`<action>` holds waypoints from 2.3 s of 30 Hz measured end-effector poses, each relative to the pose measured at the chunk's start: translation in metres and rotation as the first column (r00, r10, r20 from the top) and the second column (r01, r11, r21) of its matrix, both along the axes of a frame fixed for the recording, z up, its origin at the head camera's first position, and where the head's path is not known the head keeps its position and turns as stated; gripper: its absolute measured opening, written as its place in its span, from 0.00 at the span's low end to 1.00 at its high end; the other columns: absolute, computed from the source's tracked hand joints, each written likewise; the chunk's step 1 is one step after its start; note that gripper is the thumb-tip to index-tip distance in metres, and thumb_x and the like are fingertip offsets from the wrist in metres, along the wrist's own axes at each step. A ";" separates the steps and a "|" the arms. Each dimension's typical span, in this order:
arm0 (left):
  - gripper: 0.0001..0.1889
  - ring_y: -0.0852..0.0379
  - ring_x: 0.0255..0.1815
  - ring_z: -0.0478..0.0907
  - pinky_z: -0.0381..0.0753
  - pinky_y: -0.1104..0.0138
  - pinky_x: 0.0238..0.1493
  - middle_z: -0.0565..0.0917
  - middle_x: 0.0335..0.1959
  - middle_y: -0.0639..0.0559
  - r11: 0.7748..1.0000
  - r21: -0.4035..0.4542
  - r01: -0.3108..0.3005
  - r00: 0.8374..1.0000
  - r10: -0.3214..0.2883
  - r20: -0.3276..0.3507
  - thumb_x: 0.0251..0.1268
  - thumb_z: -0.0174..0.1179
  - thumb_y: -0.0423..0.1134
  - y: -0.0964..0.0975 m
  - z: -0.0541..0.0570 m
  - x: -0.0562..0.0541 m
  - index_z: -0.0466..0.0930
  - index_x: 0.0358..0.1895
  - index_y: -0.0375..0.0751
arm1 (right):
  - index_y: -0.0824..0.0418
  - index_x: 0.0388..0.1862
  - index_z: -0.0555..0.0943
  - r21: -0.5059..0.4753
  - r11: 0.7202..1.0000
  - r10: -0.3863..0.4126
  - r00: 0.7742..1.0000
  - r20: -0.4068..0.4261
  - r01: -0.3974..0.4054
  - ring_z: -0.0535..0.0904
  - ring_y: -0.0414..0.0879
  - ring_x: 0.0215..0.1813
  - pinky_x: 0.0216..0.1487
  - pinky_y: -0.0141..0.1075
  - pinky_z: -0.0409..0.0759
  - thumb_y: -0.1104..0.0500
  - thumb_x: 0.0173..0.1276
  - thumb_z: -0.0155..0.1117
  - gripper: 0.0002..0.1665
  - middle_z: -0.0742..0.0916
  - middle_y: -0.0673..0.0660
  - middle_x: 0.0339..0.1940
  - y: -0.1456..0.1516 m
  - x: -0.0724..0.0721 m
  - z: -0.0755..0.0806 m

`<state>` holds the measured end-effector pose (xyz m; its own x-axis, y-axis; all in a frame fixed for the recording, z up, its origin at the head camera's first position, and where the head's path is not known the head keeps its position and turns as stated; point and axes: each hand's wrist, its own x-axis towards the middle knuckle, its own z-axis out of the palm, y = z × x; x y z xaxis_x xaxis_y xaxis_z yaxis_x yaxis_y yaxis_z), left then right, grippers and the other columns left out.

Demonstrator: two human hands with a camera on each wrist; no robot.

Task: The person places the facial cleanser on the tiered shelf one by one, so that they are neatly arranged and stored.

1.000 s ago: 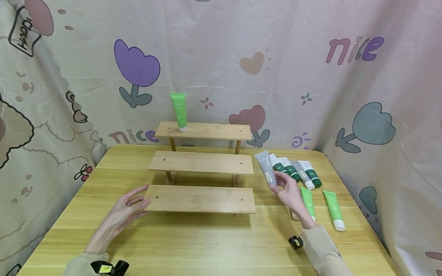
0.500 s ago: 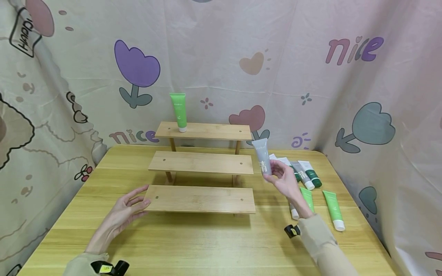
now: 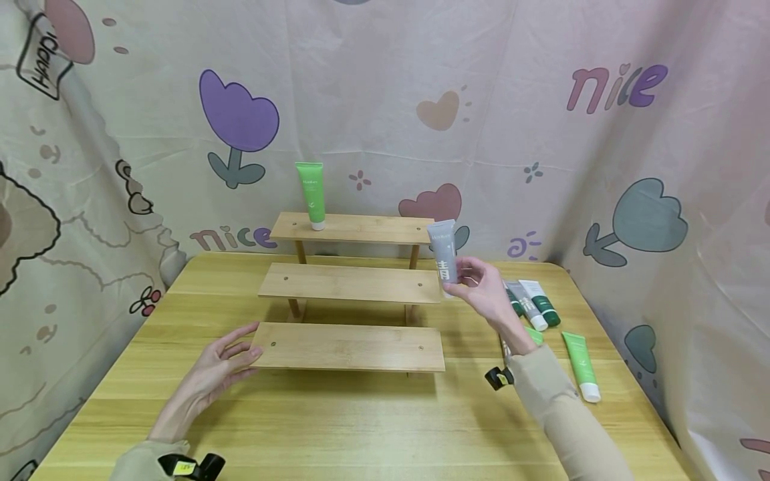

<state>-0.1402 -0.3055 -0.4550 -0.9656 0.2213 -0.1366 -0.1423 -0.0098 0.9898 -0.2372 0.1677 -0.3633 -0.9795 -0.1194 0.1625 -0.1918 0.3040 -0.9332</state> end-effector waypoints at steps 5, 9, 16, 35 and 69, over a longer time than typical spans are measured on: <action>0.31 0.65 0.45 0.80 0.89 0.67 0.52 0.78 0.43 0.58 1.000 0.006 0.003 1.000 -0.003 0.002 0.76 0.56 0.33 0.000 0.000 0.000 0.58 0.78 0.45 | 0.72 0.61 0.75 -0.007 1.000 0.024 1.000 0.001 -0.024 0.79 0.54 0.58 0.62 0.32 0.81 0.72 0.59 0.71 0.30 0.81 0.70 0.58 -0.008 -0.006 0.010; 0.31 0.65 0.45 0.80 0.89 0.67 0.52 0.78 0.43 0.58 1.000 0.005 0.005 1.000 -0.005 -0.001 0.76 0.56 0.33 0.000 0.000 0.000 0.58 0.78 0.46 | 0.72 0.60 0.76 -0.018 0.999 0.034 0.999 -0.009 -0.034 0.80 0.49 0.52 0.57 0.29 0.82 0.72 0.58 0.72 0.29 0.82 0.68 0.54 -0.015 -0.012 0.016; 0.30 0.65 0.45 0.80 0.90 0.66 0.52 0.78 0.43 0.58 1.000 0.013 0.011 1.000 -0.011 -0.006 0.76 0.55 0.32 -0.001 0.000 0.000 0.60 0.77 0.47 | 0.71 0.58 0.77 -0.039 0.997 0.063 0.998 -0.012 -0.063 0.80 0.45 0.49 0.54 0.26 0.82 0.71 0.58 0.72 0.28 0.82 0.63 0.50 -0.026 -0.022 0.026; 0.32 0.65 0.47 0.80 0.89 0.67 0.53 0.76 0.46 0.56 1.000 -0.005 0.001 1.000 -0.001 0.008 0.76 0.55 0.33 -0.002 0.002 -0.002 0.57 0.79 0.46 | 0.67 0.56 0.78 -0.097 0.990 0.103 0.994 0.020 -0.101 0.82 0.42 0.45 0.47 0.28 0.83 0.71 0.56 0.74 0.27 0.84 0.53 0.44 -0.066 -0.051 0.047; 0.28 0.65 0.46 0.81 0.89 0.68 0.52 0.78 0.43 0.58 1.000 -0.001 -0.003 1.000 0.003 -0.010 0.76 0.56 0.33 0.000 0.000 0.001 0.63 0.75 0.51 | 0.69 0.54 0.80 -0.147 0.988 0.049 0.998 -0.028 -0.053 0.83 0.50 0.50 0.59 0.42 0.85 0.73 0.53 0.75 0.28 0.85 0.66 0.52 -0.128 -0.099 0.048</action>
